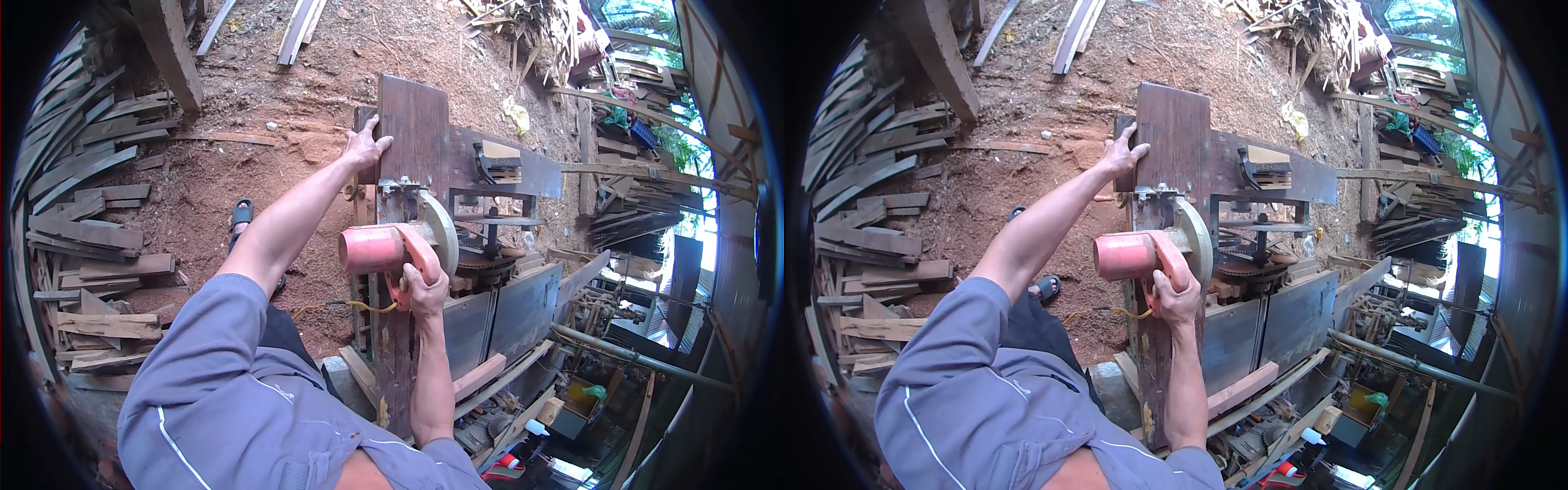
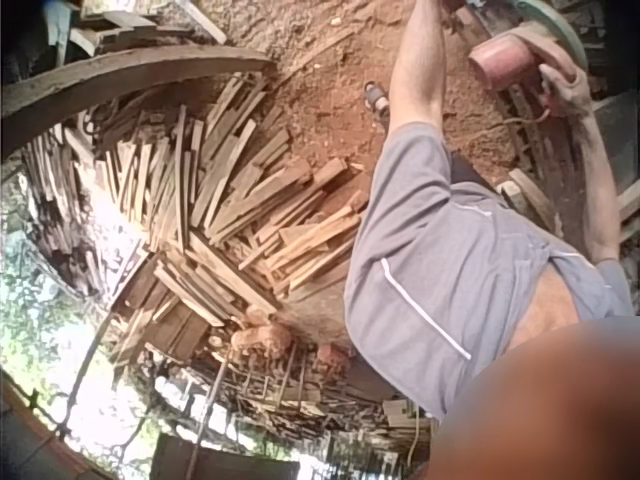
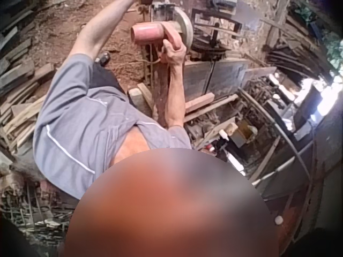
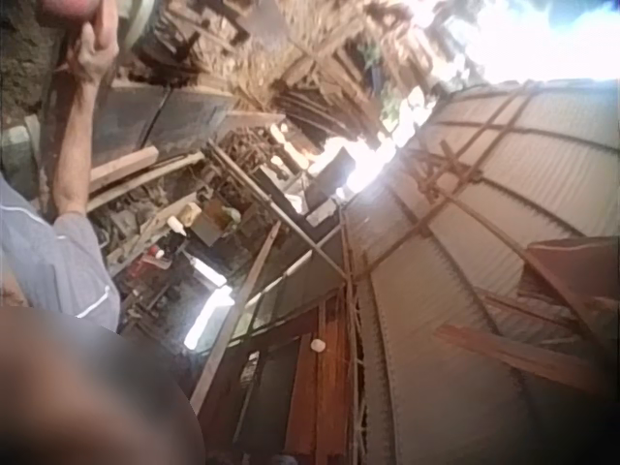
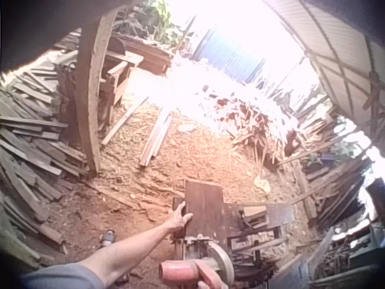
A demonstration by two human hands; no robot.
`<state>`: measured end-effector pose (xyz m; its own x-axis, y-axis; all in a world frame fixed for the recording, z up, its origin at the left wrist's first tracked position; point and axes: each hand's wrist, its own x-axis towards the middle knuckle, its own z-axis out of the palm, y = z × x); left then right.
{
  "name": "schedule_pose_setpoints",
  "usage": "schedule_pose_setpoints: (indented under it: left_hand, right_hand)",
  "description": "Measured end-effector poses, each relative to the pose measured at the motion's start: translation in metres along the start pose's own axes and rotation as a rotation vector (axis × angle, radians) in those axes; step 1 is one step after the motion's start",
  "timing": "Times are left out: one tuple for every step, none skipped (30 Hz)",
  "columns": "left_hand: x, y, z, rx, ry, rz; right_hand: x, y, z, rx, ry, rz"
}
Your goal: Cutting a wooden board with a handheld circular saw.
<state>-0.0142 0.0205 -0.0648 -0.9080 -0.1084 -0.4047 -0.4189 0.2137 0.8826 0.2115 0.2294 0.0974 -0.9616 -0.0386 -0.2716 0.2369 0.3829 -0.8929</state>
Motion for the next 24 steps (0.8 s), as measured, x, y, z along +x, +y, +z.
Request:
schedule_pose_setpoints:
  left_hand:
    - [0.002,-0.004,-0.001,0.003,0.003,0.010]
    - [0.003,-0.006,-0.001,0.004,0.004,0.020]
    - [-0.004,0.007,0.002,0.012,-0.015,-0.004]
    - [-0.012,0.020,0.005,0.020,-0.034,-0.029]
    - [-0.009,0.015,0.004,0.017,-0.029,-0.036]
    - [-0.005,0.010,0.002,0.020,-0.018,-0.038]
    - [0.000,0.005,-0.001,0.012,-0.003,-0.013]
    - [-0.001,0.005,0.000,0.004,-0.001,0.011]
    - [0.000,0.005,0.000,0.007,-0.004,0.010]
    - [0.001,0.005,0.001,0.013,-0.011,0.011]
    - [0.002,0.005,0.001,0.020,-0.018,0.014]
    - [0.003,0.004,0.001,0.023,-0.020,0.015]
    - [0.003,0.003,0.001,0.018,-0.022,0.009]
    - [0.004,0.001,0.002,0.010,-0.019,0.001]
    - [0.005,-0.001,0.003,0.009,-0.016,0.001]
    - [0.005,-0.002,0.003,0.016,-0.002,0.021]
    - [0.004,-0.001,0.003,0.023,0.009,0.040]
    - [0.003,0.000,0.003,0.020,0.011,0.040]
    - [0.002,0.001,0.003,0.020,-0.002,0.016]
    - [-0.001,0.004,0.003,0.020,-0.019,-0.008]
    - [-0.003,0.006,0.002,0.017,-0.020,-0.007]
    - [-0.005,0.009,0.002,0.020,-0.027,-0.003]
    - [-0.004,0.009,-0.001,0.026,-0.025,-0.001]
    - [-0.002,0.006,-0.003,0.025,-0.019,-0.002]
  right_hand:
    - [0.000,0.000,0.002,0.003,-0.006,-0.002]
    - [0.000,-0.003,0.005,0.004,0.019,-0.007]
    - [-0.004,-0.005,0.003,0.002,0.059,-0.009]
    - [-0.008,-0.003,-0.001,0.000,0.070,-0.005]
    - [-0.008,-0.002,0.002,0.008,0.070,-0.010]
    - [-0.007,-0.002,0.004,0.016,0.072,-0.014]
    - [-0.006,-0.002,0.006,0.041,0.062,-0.020]
    - [-0.008,-0.002,0.006,0.042,0.063,-0.017]
    - [-0.009,-0.004,0.005,0.039,0.070,-0.012]
    - [-0.010,-0.004,0.005,0.036,0.078,-0.008]
    - [-0.010,-0.006,0.005,0.038,0.081,-0.006]
    - [-0.010,-0.007,0.006,0.039,0.085,-0.013]
    - [-0.010,-0.007,0.007,0.039,0.089,-0.020]
    - [-0.010,-0.006,0.005,0.040,0.087,-0.022]
    - [-0.008,-0.002,0.003,0.025,0.071,-0.015]
    - [-0.007,-0.001,0.003,0.010,0.054,-0.008]
    - [-0.006,-0.002,0.002,0.008,0.053,-0.009]
    - [-0.004,-0.003,0.003,0.003,0.055,-0.014]
    - [-0.003,-0.005,0.004,-0.002,0.056,-0.019]
    - [-0.003,-0.007,0.005,-0.006,0.057,-0.019]
    - [-0.004,-0.010,0.008,0.022,0.078,-0.020]
    - [-0.004,-0.011,0.009,0.049,0.099,-0.021]
    - [-0.004,-0.011,0.011,0.049,0.093,-0.023]
    - [-0.005,-0.011,0.013,0.057,0.097,-0.028]
